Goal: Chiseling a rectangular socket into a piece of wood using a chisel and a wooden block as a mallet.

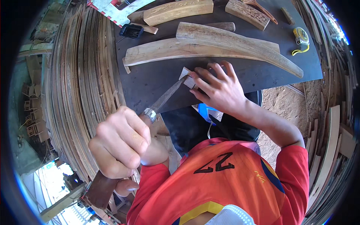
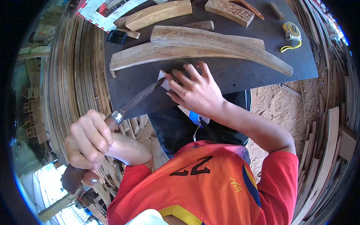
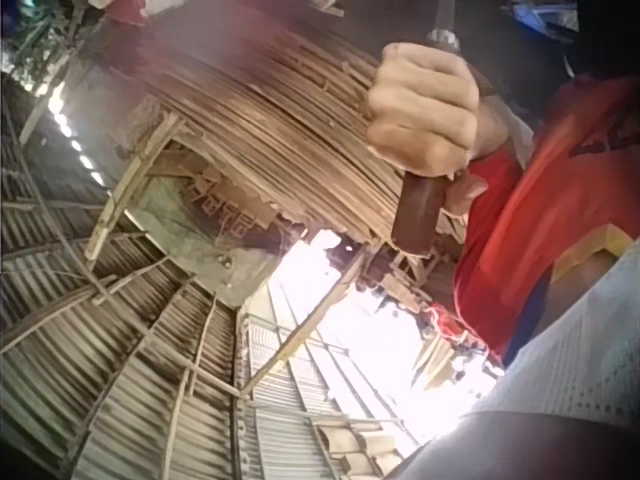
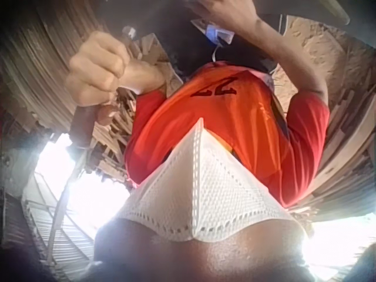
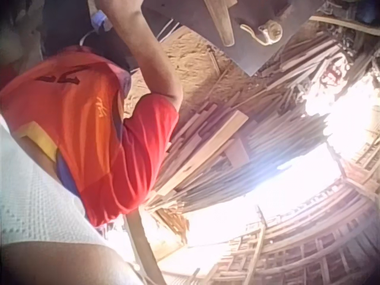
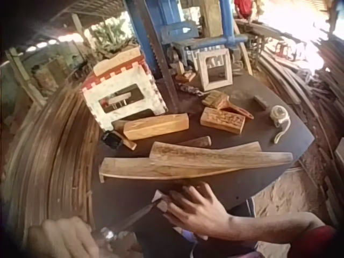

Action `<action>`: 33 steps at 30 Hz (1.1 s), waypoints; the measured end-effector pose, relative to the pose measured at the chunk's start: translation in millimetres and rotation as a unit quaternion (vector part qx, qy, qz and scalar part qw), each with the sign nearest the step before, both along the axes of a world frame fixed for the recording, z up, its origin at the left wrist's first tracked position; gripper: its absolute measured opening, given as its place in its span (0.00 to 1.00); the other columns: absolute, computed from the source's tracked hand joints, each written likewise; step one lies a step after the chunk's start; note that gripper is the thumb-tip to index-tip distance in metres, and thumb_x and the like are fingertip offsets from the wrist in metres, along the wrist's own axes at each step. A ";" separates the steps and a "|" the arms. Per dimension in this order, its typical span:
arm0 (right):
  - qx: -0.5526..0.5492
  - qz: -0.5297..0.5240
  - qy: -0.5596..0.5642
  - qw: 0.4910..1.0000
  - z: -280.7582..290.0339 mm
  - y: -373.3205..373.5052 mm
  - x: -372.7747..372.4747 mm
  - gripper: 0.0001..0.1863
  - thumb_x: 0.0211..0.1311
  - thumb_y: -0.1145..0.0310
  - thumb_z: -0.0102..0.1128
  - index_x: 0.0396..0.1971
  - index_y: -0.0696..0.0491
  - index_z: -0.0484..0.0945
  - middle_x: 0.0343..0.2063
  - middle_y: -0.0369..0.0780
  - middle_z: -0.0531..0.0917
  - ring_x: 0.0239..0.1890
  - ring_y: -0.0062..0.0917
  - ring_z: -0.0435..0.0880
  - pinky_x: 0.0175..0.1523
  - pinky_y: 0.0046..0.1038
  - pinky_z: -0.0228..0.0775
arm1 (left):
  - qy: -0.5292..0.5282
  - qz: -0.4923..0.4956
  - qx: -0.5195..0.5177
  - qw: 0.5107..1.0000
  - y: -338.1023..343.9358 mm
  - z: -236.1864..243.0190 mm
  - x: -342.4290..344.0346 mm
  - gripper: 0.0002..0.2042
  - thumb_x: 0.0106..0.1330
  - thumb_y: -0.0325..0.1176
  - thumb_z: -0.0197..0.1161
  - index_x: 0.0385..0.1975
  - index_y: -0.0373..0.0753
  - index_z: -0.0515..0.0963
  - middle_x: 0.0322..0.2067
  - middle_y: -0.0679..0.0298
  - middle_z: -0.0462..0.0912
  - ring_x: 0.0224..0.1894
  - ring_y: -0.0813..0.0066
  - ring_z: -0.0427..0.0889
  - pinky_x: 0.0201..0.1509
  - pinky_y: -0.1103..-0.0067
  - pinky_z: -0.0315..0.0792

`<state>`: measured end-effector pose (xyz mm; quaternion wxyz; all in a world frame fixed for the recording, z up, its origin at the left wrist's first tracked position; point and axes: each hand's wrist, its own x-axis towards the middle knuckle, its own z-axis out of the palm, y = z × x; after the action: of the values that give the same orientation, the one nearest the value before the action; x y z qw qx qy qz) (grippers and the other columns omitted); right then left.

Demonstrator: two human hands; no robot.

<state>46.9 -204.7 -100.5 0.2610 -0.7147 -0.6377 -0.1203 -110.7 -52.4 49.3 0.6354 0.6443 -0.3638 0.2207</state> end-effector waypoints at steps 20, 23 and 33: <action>0.031 0.029 0.110 0.993 -4.4 -4.0 12.1 0.24 0.52 0.55 0.66 0.48 0.50 0.80 0.44 0.38 0.79 0.51 0.32 0.73 0.59 0.38 0.64 | -0.005 0.160 -0.068 0.985 5.5 -0.4 -6.8 0.09 0.54 0.33 0.61 0.20 0.42 0.67 0.09 0.71 0.70 0.08 0.83 0.66 0.19 0.84 0.70; 0.021 0.036 0.149 0.988 2.6 -2.4 10.3 0.23 0.50 0.56 0.67 0.46 0.51 0.81 0.45 0.39 0.78 0.51 0.33 0.73 0.61 0.36 0.63 | -0.004 0.147 -0.056 0.988 7.7 8.0 -11.9 0.10 0.55 0.34 0.62 0.19 0.42 0.67 0.08 0.70 0.70 0.07 0.83 0.65 0.15 0.84 0.69; 0.007 -0.001 0.174 0.985 -3.9 -2.9 12.8 0.20 0.47 0.57 0.70 0.39 0.52 0.83 0.46 0.40 0.77 0.53 0.36 0.73 0.61 0.38 0.64 | -0.020 0.048 0.028 0.998 -38.8 -6.3 -9.0 0.14 0.52 0.31 0.66 0.11 0.40 0.68 0.06 0.72 0.63 0.07 0.84 0.61 0.13 0.84 0.62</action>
<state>59.7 -207.6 -104.4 0.3726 -0.7235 -0.5812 0.0009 -119.7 -91.3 43.0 0.5985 0.6738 -0.3513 0.2538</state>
